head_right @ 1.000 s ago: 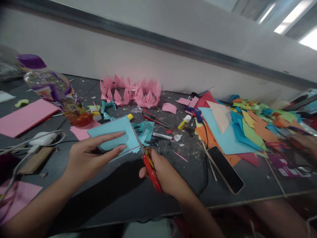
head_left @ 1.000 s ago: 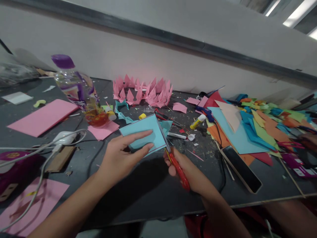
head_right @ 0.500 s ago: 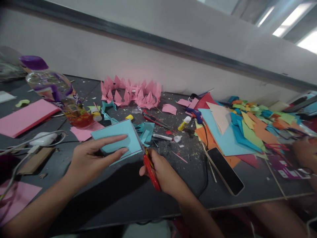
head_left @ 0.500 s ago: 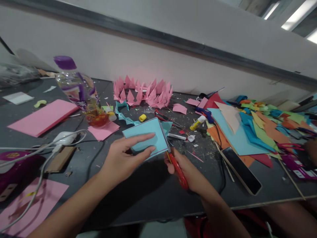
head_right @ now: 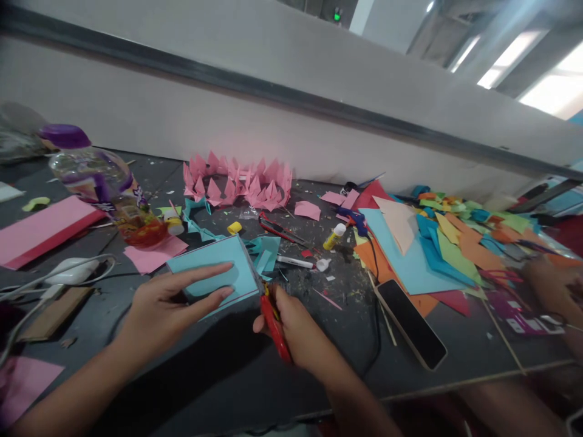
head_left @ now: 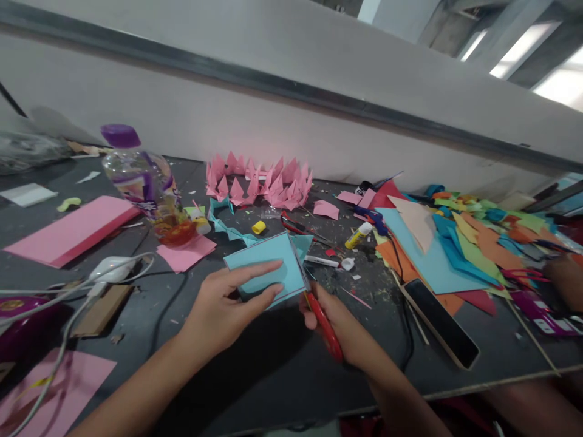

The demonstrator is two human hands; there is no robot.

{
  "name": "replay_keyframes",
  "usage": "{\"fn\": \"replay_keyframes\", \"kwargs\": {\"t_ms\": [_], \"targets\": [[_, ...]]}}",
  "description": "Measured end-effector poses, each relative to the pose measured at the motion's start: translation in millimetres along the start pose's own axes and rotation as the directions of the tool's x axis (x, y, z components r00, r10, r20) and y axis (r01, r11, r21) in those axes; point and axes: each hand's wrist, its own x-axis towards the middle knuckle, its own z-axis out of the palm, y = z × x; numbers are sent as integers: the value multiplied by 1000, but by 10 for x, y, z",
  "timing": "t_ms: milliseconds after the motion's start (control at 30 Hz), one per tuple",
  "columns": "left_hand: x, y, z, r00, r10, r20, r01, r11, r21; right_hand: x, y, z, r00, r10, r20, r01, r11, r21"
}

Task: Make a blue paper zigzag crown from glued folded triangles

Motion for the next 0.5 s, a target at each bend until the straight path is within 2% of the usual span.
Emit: {"fn": "replay_keyframes", "kwargs": {"t_ms": [100,233,367,433,500], "targets": [[-2,10,2,1000,3,10,-3,1000,-11,-5,-6,-10,999,13,-37,-13,1000,7],[-15,12,-1,1000,8,17,-8,1000,-4,11,-36,15,994,105,-43,-99,987,131],[-23,-5,-11,1000,2,-3,-2,999,37,4,-55,44,999,15,-47,-1,959,283],[-21,-10,-17,1000,10,-20,-9,998,54,-30,-55,35,1000,-15,-14,18,964,267],[-17,-10,-21,999,23,-35,-21,998,59,-77,-64,14,999,17,28,-22,981,193]]}}
